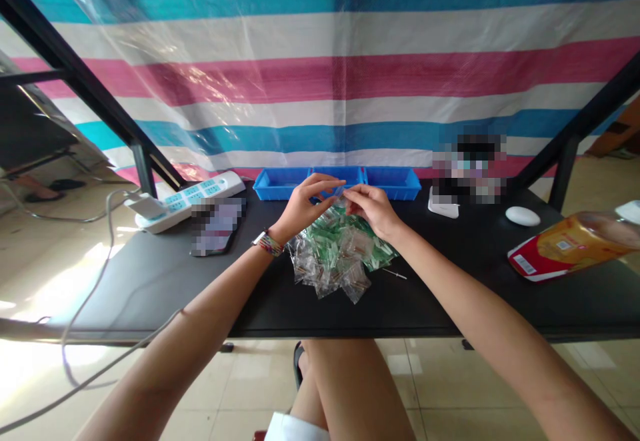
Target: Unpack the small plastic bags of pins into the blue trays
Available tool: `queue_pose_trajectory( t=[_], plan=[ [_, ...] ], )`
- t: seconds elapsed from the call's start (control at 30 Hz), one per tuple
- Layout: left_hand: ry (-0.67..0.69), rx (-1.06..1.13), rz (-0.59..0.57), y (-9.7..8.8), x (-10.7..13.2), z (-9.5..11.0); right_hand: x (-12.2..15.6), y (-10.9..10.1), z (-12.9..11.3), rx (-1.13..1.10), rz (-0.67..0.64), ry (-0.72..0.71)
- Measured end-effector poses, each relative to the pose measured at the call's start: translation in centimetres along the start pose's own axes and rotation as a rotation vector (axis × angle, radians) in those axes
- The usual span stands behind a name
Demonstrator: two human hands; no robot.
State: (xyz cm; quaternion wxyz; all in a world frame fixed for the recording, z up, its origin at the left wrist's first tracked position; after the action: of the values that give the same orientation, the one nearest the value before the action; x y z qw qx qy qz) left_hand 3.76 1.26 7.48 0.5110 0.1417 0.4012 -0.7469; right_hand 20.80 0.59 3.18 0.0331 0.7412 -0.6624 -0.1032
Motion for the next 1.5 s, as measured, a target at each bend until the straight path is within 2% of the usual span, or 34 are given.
queue_pose_trajectory(
  t=[0.1, 0.27, 0.37, 0.53, 0.63, 0.73, 0.9, 1.07, 1.23, 1.4, 1.5],
  plan=[
    [0.013, -0.024, 0.026, 0.0, 0.0, 0.1, 0.1, 0.2, 0.0, 0.03, -0.017, 0.021],
    [-0.172, 0.104, 0.183, -0.9, 0.1, -2.5, 0.0, -0.5, -0.5, 0.161, 0.022, -0.059],
    [-0.243, 0.188, 0.336, -2.4, 0.1, -4.5, 0.0, -1.0, -1.1, 0.402, 0.061, -0.216],
    [-0.362, 0.209, 0.588, -5.4, 0.6, -7.5, 0.4, -1.0, -1.2, 0.895, 0.055, -0.468],
    [-0.44, 0.252, 0.671, -6.3, 1.0, -8.6, 0.2, -1.3, -0.7, 1.103, 0.058, -0.522],
    [-0.487, 0.297, 0.715, -6.5, 1.3, -9.1, -0.1, -1.5, -0.1, 1.193, -0.001, -0.519],
    [-0.48, 0.329, 0.69, -6.7, 1.2, -9.3, -0.5, -1.4, 0.5, 1.211, -0.09, -0.499],
    [-0.464, 0.239, 0.672, -7.1, 1.2, -8.9, -0.6, -1.5, 0.5, 1.233, -0.058, -0.496],
    [-0.43, 0.255, 0.609, -6.2, 0.8, -7.9, -0.4, -1.6, 0.3, 1.23, -0.028, -0.499],
    [-0.306, 0.17, 0.498, -4.7, 0.6, -5.8, 0.0, -1.5, -1.1, 1.136, 0.022, -0.558],
    [-0.167, -0.071, 0.418, -3.7, 0.5, -3.3, -0.1, -1.8, -1.8, 0.865, 0.066, -0.518]
  ],
)
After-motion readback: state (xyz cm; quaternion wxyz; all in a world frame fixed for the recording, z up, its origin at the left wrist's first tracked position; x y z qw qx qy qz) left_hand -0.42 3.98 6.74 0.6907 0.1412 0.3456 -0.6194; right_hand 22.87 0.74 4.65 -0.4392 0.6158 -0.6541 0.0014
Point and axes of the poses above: each hand's wrist, its own x-axis away from the middle knuckle, its own y-axis out of the palm, z = x × y, the point moved 6 cm from there along -x, towards the middle knuckle, and after that the axes turned 2 degrees about x, right-handed, at the moved point
